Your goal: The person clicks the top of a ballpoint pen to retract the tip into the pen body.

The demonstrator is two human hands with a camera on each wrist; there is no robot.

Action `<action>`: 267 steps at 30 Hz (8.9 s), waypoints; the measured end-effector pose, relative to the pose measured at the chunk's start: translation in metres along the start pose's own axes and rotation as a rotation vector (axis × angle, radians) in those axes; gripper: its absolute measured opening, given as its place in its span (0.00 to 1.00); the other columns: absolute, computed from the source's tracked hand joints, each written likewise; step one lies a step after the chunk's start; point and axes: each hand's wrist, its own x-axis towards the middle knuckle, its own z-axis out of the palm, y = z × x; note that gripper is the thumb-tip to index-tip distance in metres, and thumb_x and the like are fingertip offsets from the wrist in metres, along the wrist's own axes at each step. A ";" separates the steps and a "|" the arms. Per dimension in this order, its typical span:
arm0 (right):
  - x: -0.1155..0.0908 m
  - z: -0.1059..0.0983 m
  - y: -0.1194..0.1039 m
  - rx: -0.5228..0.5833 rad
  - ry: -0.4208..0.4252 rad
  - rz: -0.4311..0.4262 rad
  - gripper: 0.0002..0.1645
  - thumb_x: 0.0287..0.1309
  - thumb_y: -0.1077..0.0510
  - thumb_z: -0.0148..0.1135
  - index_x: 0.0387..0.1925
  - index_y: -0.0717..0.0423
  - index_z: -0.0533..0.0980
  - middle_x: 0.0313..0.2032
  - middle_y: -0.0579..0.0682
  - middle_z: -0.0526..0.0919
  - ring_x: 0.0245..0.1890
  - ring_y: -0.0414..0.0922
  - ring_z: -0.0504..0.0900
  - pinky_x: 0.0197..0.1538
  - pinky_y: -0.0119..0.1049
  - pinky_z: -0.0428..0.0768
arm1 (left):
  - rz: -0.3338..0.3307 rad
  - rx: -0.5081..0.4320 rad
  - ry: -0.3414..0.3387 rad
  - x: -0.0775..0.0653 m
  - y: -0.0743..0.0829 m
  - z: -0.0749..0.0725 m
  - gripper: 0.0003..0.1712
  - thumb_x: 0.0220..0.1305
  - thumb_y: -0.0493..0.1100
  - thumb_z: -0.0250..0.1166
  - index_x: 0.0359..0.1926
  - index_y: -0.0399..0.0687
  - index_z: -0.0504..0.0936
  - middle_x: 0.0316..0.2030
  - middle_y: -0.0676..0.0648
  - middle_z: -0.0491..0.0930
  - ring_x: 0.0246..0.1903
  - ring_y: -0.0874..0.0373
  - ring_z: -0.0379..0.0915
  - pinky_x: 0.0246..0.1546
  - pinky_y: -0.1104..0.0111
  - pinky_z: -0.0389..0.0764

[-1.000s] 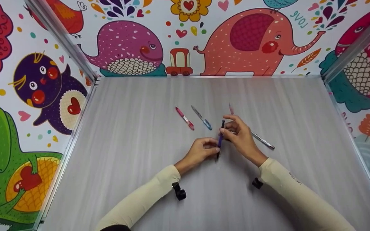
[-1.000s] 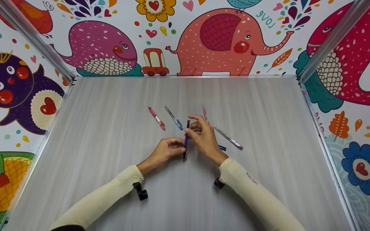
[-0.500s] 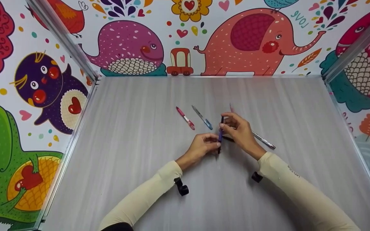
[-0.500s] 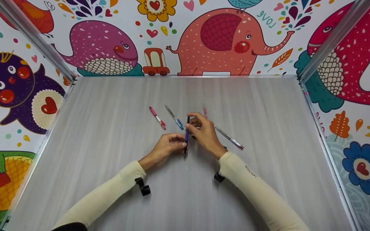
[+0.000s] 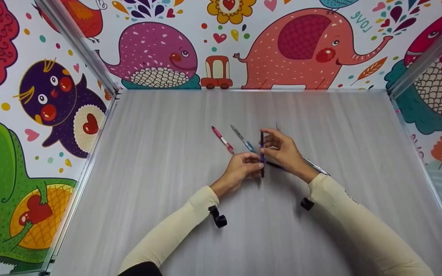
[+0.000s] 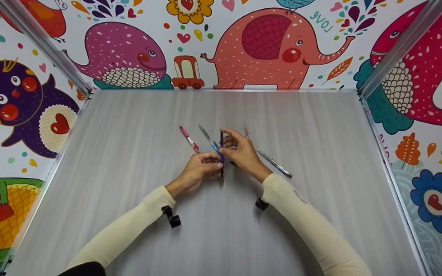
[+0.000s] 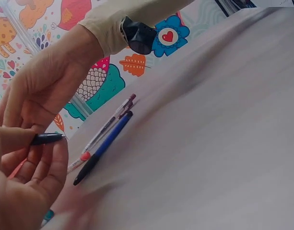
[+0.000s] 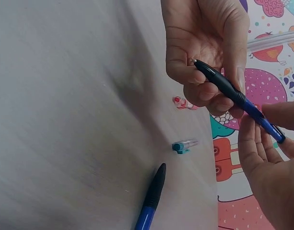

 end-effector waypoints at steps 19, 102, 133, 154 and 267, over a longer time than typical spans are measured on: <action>0.009 -0.003 -0.008 -0.025 0.030 0.049 0.36 0.69 0.73 0.71 0.75 0.63 0.74 0.51 0.67 0.85 0.46 0.47 0.87 0.51 0.31 0.87 | -0.012 -0.034 0.017 0.006 0.016 0.001 0.13 0.69 0.28 0.72 0.53 0.33 0.86 0.40 0.46 0.86 0.38 0.56 0.86 0.39 0.64 0.89; -0.015 -0.009 0.013 0.021 0.051 0.016 0.17 0.62 0.76 0.75 0.49 0.75 0.78 0.43 0.68 0.86 0.39 0.44 0.89 0.45 0.34 0.90 | 0.246 0.605 0.067 0.000 0.009 -0.033 0.08 0.72 0.30 0.72 0.49 0.39 0.92 0.42 0.47 0.89 0.41 0.61 0.82 0.43 0.70 0.84; -0.019 0.021 0.047 -0.616 -0.135 -0.303 0.09 0.66 0.67 0.78 0.46 0.58 0.89 0.45 0.51 0.87 0.50 0.49 0.80 0.53 0.46 0.83 | 0.720 1.244 0.160 -0.023 -0.018 -0.094 0.04 0.68 0.35 0.76 0.42 0.45 0.90 0.40 0.50 0.86 0.44 0.51 0.78 0.41 0.53 0.76; -0.021 0.019 0.052 -0.635 -0.151 -0.290 0.11 0.65 0.68 0.78 0.48 0.62 0.88 0.52 0.57 0.85 0.59 0.58 0.76 0.64 0.57 0.77 | 0.782 1.269 0.080 -0.006 -0.009 -0.114 0.06 0.74 0.38 0.74 0.47 0.43 0.90 0.45 0.47 0.86 0.51 0.48 0.77 0.49 0.52 0.79; -0.007 0.018 -0.015 -0.463 0.154 -0.287 0.08 0.71 0.68 0.72 0.50 0.61 0.86 0.46 0.54 0.89 0.46 0.51 0.84 0.50 0.54 0.84 | 0.540 1.038 -0.054 -0.007 0.033 -0.061 0.05 0.73 0.33 0.74 0.46 0.37 0.91 0.43 0.43 0.90 0.48 0.48 0.83 0.51 0.54 0.84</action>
